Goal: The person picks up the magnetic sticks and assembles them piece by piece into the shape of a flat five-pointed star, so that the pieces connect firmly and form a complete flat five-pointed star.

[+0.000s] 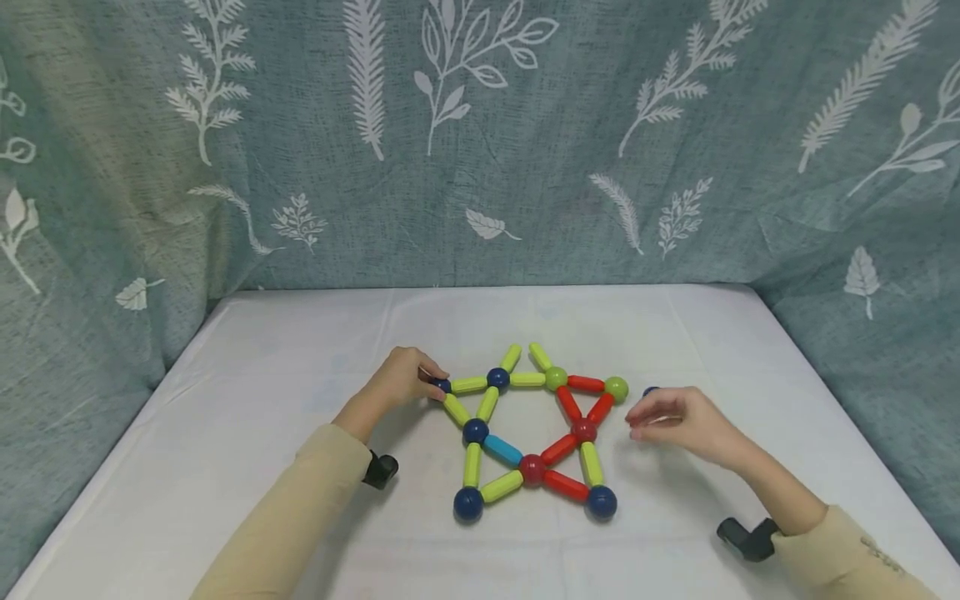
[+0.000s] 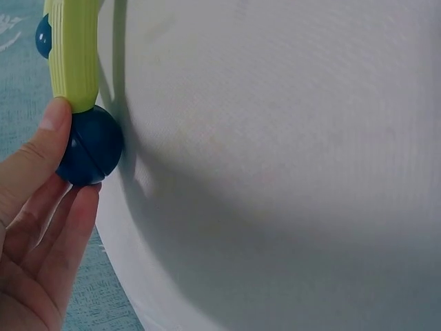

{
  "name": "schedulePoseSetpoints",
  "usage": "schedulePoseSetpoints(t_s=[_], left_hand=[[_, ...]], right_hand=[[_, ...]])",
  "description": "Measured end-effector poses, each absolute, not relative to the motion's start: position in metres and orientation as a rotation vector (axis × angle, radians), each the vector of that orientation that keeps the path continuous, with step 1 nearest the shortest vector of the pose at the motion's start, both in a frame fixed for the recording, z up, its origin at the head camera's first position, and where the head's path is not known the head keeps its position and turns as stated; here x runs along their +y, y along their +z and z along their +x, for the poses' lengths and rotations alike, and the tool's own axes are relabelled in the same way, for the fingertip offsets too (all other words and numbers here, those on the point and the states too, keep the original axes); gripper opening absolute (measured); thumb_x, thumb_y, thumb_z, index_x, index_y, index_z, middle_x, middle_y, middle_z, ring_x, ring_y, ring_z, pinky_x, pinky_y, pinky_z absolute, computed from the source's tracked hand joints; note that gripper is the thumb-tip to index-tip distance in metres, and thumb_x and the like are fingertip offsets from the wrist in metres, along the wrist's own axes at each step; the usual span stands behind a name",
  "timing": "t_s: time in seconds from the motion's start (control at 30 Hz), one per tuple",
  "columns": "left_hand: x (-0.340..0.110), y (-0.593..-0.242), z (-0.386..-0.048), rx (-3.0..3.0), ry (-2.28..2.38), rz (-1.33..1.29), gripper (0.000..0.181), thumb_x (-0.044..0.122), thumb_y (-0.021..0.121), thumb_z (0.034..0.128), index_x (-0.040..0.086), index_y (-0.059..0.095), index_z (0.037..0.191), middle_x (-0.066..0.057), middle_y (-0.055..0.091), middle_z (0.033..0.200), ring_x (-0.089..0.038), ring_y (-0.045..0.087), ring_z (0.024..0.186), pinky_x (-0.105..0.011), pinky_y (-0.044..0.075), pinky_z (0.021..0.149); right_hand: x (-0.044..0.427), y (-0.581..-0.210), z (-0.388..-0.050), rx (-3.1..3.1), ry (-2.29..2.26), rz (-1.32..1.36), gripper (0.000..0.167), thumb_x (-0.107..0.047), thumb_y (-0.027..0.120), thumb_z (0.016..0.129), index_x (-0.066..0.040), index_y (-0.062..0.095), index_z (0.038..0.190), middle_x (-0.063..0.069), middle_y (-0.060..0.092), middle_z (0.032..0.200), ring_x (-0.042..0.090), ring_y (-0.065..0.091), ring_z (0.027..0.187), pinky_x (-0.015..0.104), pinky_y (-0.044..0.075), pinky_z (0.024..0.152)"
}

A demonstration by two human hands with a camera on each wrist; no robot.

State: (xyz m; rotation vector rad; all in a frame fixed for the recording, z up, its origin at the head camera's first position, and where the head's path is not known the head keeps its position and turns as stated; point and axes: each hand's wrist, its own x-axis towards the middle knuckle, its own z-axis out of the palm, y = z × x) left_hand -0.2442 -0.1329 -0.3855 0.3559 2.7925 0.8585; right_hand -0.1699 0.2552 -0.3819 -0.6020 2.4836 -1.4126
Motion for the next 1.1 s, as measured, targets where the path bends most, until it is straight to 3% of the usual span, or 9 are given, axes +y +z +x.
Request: schedulePoseSetpoints(t_s=[0.2,0.4,0.67,0.87,1.1], left_hand=[[-0.132,-0.386,-0.241,2.794,0.849,0.375,0.028,0.014,0.079,0.0689,0.006,0.073,0.095,-0.005,0.067,0.093,-0.018,0.062,0.082,-0.031,0.05,0.075],[-0.13,-0.386,-0.239,2.81,0.844,0.385,0.028,0.014,0.079,0.069,0.006,0.072,0.095,-0.006,0.067,0.093,-0.018,0.063,0.083,-0.031,0.05,0.075],[-0.13,-0.384,-0.238,2.816,0.82,0.392,0.027,0.013,0.079,0.0696,0.005,0.072,0.095,-0.005,0.068,0.092,-0.019,0.063,0.084,-0.032,0.049,0.077],[-0.129,-0.383,-0.236,2.802,0.807,0.357,0.026,0.013,0.078,0.0697,0.006,0.072,0.094,-0.005,0.067,0.092,-0.019,0.062,0.085,-0.032,0.049,0.077],[-0.13,-0.384,-0.237,2.82,0.799,0.399,0.026,0.013,0.078,0.0701,0.005,0.072,0.094,-0.006,0.068,0.092,-0.019,0.063,0.084,-0.031,0.05,0.076]], right_hand=[[0.283,-0.386,-0.196,2.636,-1.507,-0.371,0.037,-0.016,0.071,0.08,0.006,0.061,0.107,0.022,0.061,0.108,0.015,0.06,0.099,0.021,0.049,0.079],[0.3,-0.394,-0.213,2.537,-1.353,-0.233,0.053,-0.019,0.073,0.078,0.006,0.053,0.12,0.024,0.054,0.121,0.035,0.052,0.112,0.036,0.046,0.088],[0.298,-0.398,-0.222,2.515,-1.195,-0.151,0.051,-0.021,0.074,0.076,0.003,0.057,0.117,0.02,0.058,0.115,0.031,0.053,0.105,0.036,0.047,0.082],[0.278,-0.381,-0.241,2.567,-1.206,-0.131,0.054,-0.025,0.073,0.078,0.004,0.055,0.119,0.02,0.057,0.115,0.032,0.053,0.105,0.042,0.044,0.086],[0.215,-0.371,-0.284,2.565,-1.263,-0.204,0.048,-0.022,0.067,0.083,0.0,0.053,0.123,0.021,0.053,0.122,0.032,0.05,0.111,0.044,0.042,0.091]])
